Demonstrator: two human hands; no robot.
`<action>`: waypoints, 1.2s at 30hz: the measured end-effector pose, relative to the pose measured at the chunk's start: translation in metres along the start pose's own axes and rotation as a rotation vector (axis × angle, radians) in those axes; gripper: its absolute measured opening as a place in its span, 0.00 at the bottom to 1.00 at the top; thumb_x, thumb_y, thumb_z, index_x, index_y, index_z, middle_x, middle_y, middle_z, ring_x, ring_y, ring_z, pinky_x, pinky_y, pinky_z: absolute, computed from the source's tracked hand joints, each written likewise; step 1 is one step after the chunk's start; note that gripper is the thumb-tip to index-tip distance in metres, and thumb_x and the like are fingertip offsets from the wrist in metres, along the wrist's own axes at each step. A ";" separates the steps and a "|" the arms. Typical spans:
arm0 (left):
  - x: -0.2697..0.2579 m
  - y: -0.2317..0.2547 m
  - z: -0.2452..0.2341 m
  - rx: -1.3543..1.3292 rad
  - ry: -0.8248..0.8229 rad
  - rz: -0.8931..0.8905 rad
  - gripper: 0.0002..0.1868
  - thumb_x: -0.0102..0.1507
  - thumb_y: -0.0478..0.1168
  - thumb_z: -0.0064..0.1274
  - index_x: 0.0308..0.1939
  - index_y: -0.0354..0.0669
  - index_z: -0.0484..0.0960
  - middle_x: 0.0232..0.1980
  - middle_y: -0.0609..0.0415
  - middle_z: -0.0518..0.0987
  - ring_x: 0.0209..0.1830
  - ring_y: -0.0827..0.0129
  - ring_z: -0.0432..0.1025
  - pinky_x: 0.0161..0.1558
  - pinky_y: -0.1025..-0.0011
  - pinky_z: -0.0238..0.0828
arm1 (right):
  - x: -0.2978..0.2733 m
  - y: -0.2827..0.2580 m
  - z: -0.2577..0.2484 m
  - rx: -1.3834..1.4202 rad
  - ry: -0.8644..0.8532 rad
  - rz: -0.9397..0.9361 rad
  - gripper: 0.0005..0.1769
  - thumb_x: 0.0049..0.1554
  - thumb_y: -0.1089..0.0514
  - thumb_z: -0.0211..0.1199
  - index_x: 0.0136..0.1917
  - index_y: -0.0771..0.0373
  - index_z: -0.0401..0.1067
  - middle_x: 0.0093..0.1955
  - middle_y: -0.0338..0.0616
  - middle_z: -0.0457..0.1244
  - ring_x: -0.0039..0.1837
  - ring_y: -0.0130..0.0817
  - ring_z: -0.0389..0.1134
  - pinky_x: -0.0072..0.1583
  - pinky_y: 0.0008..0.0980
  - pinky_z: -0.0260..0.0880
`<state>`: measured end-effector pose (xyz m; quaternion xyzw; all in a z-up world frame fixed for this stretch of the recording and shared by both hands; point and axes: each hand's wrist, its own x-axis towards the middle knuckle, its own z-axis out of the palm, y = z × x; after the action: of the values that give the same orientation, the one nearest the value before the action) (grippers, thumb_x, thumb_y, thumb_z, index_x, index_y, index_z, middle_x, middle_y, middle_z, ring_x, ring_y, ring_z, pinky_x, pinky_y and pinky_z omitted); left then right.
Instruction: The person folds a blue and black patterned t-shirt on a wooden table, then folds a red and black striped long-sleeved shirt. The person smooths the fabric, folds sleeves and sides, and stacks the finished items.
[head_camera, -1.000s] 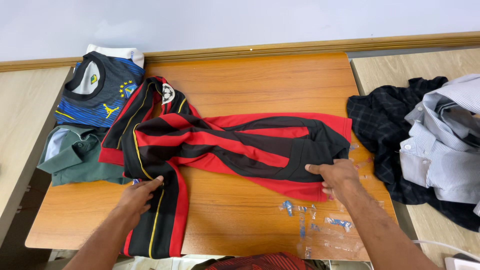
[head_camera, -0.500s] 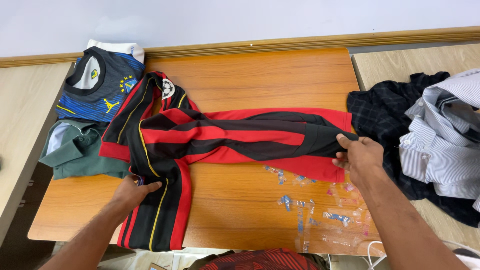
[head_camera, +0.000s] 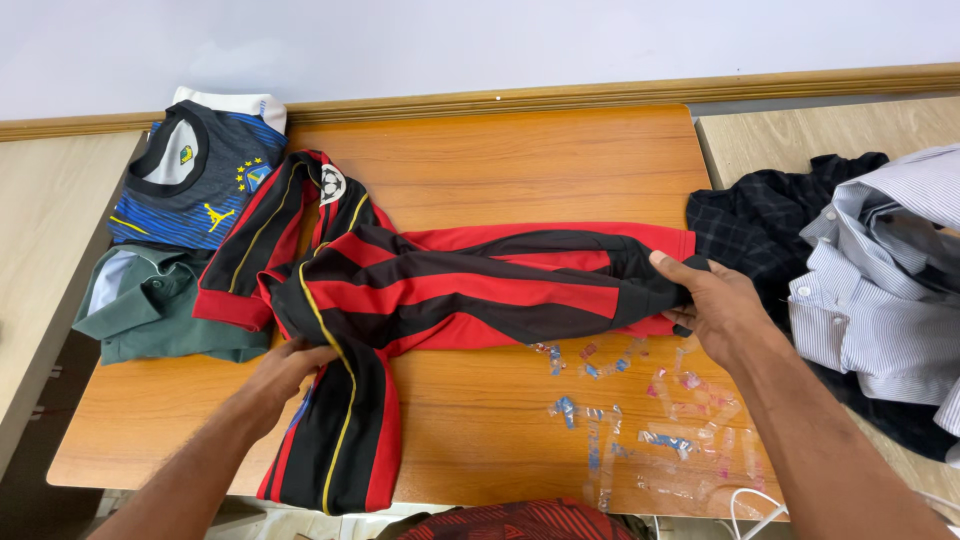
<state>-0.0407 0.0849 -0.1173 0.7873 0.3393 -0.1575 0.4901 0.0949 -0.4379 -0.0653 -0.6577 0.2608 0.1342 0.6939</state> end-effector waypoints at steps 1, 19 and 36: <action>-0.006 0.008 0.002 -0.011 -0.012 0.024 0.31 0.59 0.57 0.56 0.61 0.45 0.81 0.58 0.56 0.81 0.60 0.68 0.70 0.59 0.59 0.60 | -0.001 -0.001 -0.001 0.007 -0.023 -0.006 0.14 0.57 0.57 0.68 0.55 0.60 0.70 0.53 0.44 0.67 0.55 0.36 0.69 0.60 0.40 0.70; -0.017 0.052 -0.020 -0.317 -0.124 -0.416 0.28 0.66 0.55 0.50 0.61 0.38 0.78 0.62 0.45 0.84 0.58 0.57 0.79 0.62 0.57 0.73 | 0.048 0.001 -0.058 0.210 0.350 0.131 0.11 0.62 0.63 0.63 0.53 0.72 0.66 0.57 0.58 0.64 0.52 0.51 0.70 0.55 0.44 0.76; 0.039 0.307 -0.120 -0.998 -0.398 0.577 0.13 0.75 0.40 0.45 0.56 0.33 0.77 0.57 0.46 0.83 0.59 0.61 0.78 0.69 0.58 0.74 | 0.073 -0.119 -0.018 0.799 -0.290 -0.443 0.23 0.53 0.76 0.56 0.62 0.70 0.64 0.63 0.54 0.63 0.66 0.51 0.67 0.71 0.53 0.71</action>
<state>0.1890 0.1161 0.1210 0.4784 0.0470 0.0158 0.8767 0.2156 -0.4785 -0.0042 -0.3537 0.0461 -0.0373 0.9335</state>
